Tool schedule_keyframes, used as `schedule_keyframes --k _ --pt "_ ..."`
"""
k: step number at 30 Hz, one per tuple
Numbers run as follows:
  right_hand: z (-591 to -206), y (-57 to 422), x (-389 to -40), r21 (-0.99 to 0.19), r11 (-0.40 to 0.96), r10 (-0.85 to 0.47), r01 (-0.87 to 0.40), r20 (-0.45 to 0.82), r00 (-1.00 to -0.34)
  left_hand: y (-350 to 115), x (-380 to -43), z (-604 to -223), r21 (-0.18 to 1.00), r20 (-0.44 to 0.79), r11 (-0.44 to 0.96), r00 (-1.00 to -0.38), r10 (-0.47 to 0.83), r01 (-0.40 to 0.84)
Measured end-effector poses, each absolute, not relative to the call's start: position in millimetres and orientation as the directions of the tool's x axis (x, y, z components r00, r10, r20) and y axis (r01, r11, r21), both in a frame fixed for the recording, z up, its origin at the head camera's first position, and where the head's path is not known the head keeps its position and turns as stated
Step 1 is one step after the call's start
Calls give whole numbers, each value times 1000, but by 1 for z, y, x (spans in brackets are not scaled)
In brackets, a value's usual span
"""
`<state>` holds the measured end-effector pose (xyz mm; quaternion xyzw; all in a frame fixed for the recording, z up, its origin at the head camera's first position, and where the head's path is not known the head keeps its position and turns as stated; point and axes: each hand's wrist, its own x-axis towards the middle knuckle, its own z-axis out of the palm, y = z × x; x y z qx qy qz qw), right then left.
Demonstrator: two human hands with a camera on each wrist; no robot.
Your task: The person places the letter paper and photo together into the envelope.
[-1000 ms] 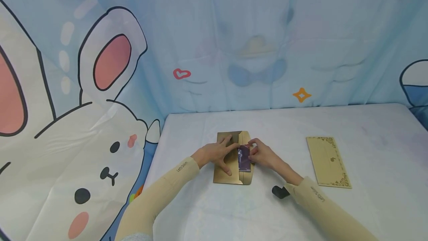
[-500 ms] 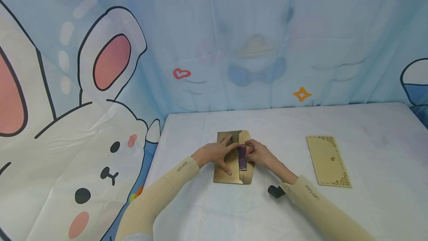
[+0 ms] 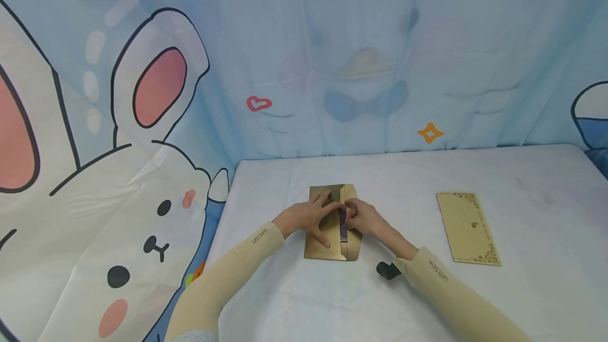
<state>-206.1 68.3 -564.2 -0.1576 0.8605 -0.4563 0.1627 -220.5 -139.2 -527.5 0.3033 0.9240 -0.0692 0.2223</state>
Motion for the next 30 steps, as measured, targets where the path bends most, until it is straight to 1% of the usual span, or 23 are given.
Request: schedule_keyframes --k 9,25,30 --pt "-564 63 -207 -838 539 -403 -86 -167 -900 -140 -221 -529 18 -454 809 -716 530 587" --pt "-565 52 -209 -801 589 -396 -106 -172 -902 -139 -221 -530 16 -472 813 -713 519 581" --pt "-565 50 -210 -797 596 -404 -98 -192 -894 -140 -221 -531 10 -473 815 -716 514 579"
